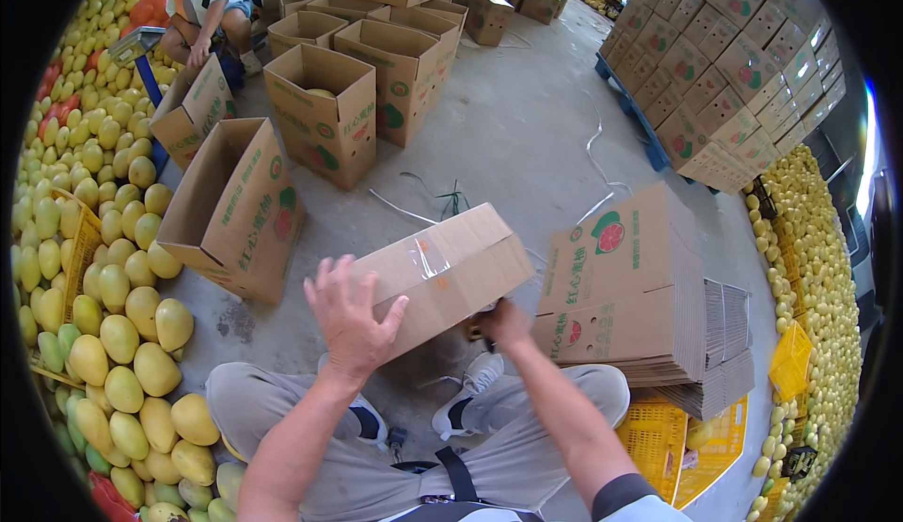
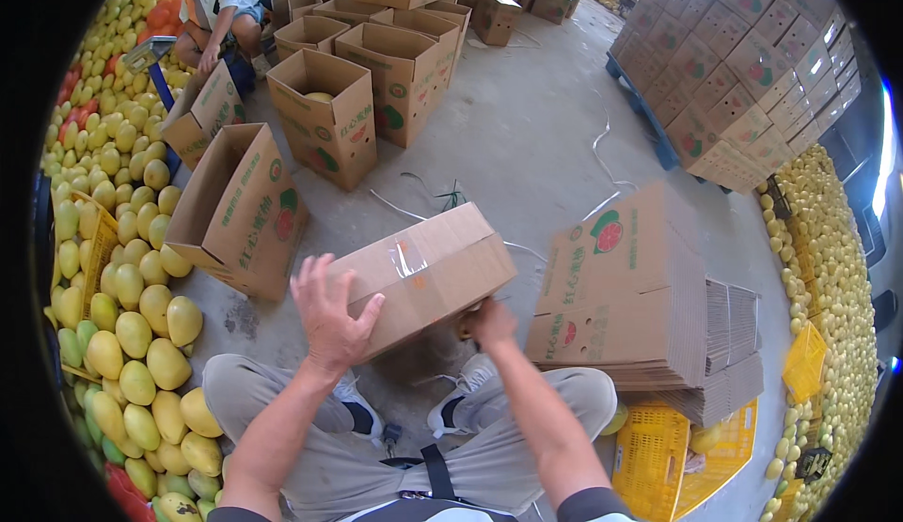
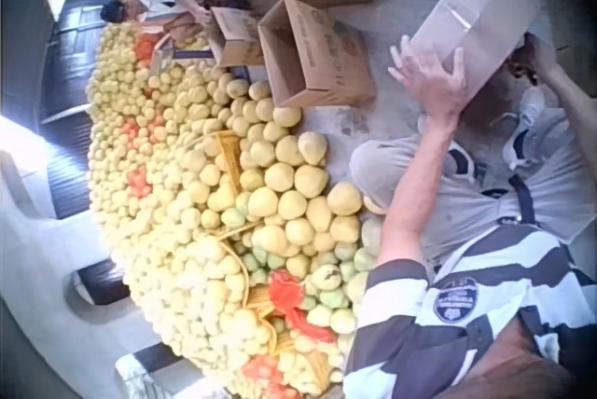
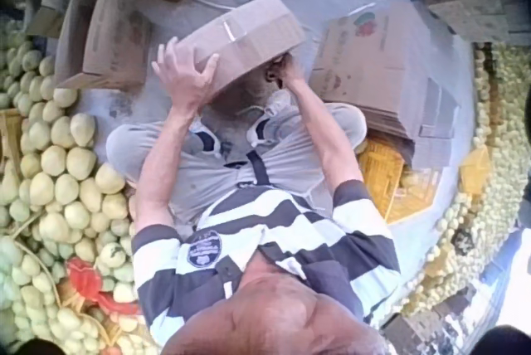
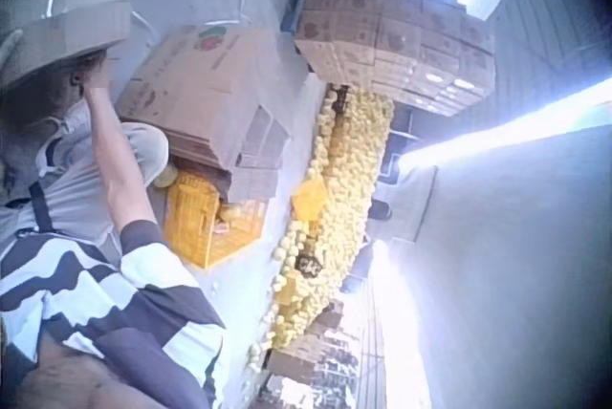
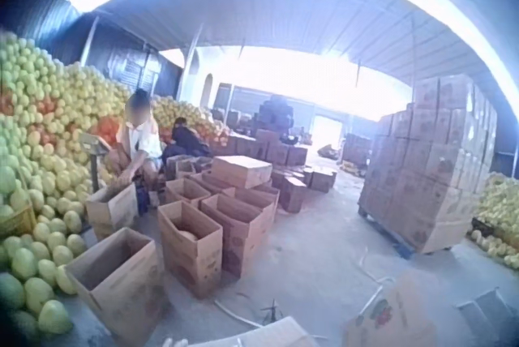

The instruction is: The person sits on the floor and repeatedly folds flat cardboard sheets into open boxes, then uses a handheld tape dispenser to seal the seams. The person places each finished box aside and continues the cycle with new sheets.

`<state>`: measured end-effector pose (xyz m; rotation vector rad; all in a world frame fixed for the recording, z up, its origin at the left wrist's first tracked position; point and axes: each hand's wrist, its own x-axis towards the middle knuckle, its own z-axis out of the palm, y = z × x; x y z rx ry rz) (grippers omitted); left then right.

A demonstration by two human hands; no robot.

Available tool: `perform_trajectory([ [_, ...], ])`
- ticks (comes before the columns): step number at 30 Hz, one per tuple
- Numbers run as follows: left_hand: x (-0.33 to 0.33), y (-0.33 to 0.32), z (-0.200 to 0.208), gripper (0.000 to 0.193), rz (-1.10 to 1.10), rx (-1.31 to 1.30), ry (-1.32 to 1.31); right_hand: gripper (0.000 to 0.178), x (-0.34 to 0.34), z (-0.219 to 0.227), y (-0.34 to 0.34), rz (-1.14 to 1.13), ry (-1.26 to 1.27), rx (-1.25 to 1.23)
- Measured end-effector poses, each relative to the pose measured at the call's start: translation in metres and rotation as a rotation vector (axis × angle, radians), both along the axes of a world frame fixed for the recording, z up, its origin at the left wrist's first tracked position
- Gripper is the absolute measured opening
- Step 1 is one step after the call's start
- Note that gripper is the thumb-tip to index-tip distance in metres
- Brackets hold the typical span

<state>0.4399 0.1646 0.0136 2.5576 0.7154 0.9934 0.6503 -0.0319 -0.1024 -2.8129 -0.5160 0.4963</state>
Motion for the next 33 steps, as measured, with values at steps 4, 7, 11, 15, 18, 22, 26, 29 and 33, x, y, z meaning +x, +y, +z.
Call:
perform_trajectory([
  [4, -0.002, 0.014, -0.016, 0.047, 0.023, -0.178, -0.076, 0.04, 0.053, 0.041, -0.016, 0.206, -0.173, -0.041],
  [7, 0.012, 0.054, -0.01, 0.045, -0.185, -0.194, -0.111, 0.038, 0.064, 0.064, -0.019, 0.395, -0.208, 0.007],
  [11, 0.055, 0.142, 0.006, 0.03, -0.493, -0.153, -0.024, 0.038, 0.012, 0.088, -0.022, 0.539, -0.141, 0.132],
  [15, 0.091, 0.116, -0.009, 0.034, -0.283, 0.267, 0.148, 0.05, -0.043, 0.105, 0.016, 0.513, 0.272, -0.022],
  [18, 0.105, 0.072, -0.024, 0.034, -0.384, 0.112, 0.005, 0.061, -0.048, 0.174, 0.031, 0.474, 0.642, -0.104],
  [22, 0.105, 0.065, -0.022, 0.032, -0.342, 0.01, -0.057, 0.055, -0.032, 0.293, 0.042, 0.483, 0.581, 0.096],
  [26, 0.106, 0.066, -0.037, 0.028, -0.269, -0.224, -0.198, 0.046, -0.021, 0.352, 0.135, 0.482, 0.273, 0.555],
  [29, 0.111, 0.064, -0.028, 0.028, -0.238, -0.122, -0.029, 0.044, 0.004, 0.318, 0.247, 0.627, -0.115, 0.614],
  [33, 0.115, 0.06, -0.026, 0.028, -0.245, -0.146, -0.058, 0.051, 0.063, 0.233, 0.388, 0.692, 0.044, 0.174],
])
